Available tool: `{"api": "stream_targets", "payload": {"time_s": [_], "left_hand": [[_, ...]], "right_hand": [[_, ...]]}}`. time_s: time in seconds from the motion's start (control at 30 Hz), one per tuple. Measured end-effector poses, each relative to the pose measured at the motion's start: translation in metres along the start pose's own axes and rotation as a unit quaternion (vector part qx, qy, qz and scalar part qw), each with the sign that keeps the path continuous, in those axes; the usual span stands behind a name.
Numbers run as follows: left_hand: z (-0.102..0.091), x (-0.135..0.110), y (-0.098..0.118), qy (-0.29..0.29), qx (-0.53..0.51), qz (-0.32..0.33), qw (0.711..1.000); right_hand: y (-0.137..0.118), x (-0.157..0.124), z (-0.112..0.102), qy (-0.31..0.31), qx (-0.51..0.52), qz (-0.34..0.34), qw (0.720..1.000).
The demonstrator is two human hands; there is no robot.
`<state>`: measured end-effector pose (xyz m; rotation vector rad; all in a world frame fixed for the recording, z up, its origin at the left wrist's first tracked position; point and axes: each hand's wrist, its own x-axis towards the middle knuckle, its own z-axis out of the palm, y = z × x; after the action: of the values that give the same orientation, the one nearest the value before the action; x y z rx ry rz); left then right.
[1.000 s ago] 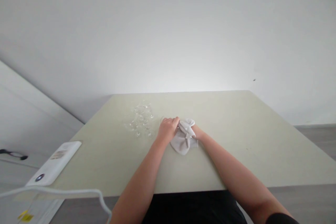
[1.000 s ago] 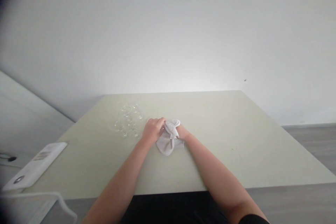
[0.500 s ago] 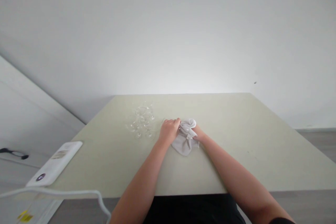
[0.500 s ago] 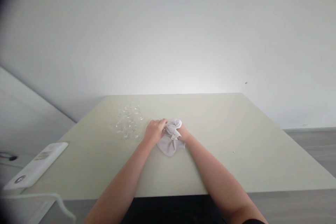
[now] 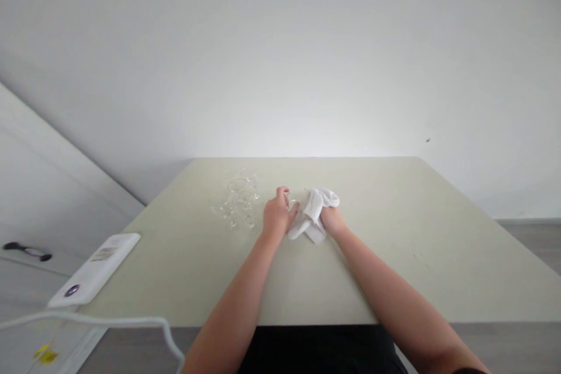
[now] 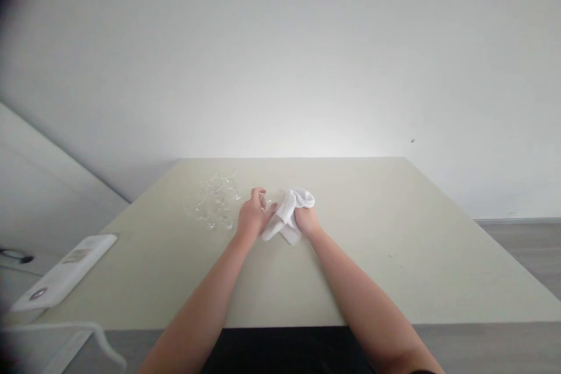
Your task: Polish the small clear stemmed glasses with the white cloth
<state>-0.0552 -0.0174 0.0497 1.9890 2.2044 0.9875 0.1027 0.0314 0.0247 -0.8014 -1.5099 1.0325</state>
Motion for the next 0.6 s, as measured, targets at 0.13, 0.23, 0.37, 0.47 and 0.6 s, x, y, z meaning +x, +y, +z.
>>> {"api": "stream_targets", "payload": {"time_s": [0.13, 0.23, 0.37, 0.47, 0.6], "left_hand": [[0.004, 0.002, -0.002, 0.051, -0.187, -0.048, 0.980], [0.010, 0.002, -0.001, 0.076, -0.277, -0.002, 0.958], [0.016, -0.001, 0.004, 0.072, -0.332, 0.033, 0.940], [0.015, -0.004, 0.008, 0.020, -0.365, 0.023, 0.930], [0.004, -0.006, 0.010, -0.106, -0.473, -0.035, 0.874]], "right_hand": [[0.004, 0.002, -0.005, 0.106, 0.021, -0.009, 0.994], [0.009, -0.001, -0.001, 0.056, 0.031, -0.020, 0.998], [0.006, -0.008, 0.017, -0.104, -0.021, -0.065, 0.992], [-0.002, -0.014, 0.023, -0.133, -0.050, -0.073, 0.987], [-0.009, -0.022, 0.015, -0.170, -0.014, 0.005, 0.985]]}}
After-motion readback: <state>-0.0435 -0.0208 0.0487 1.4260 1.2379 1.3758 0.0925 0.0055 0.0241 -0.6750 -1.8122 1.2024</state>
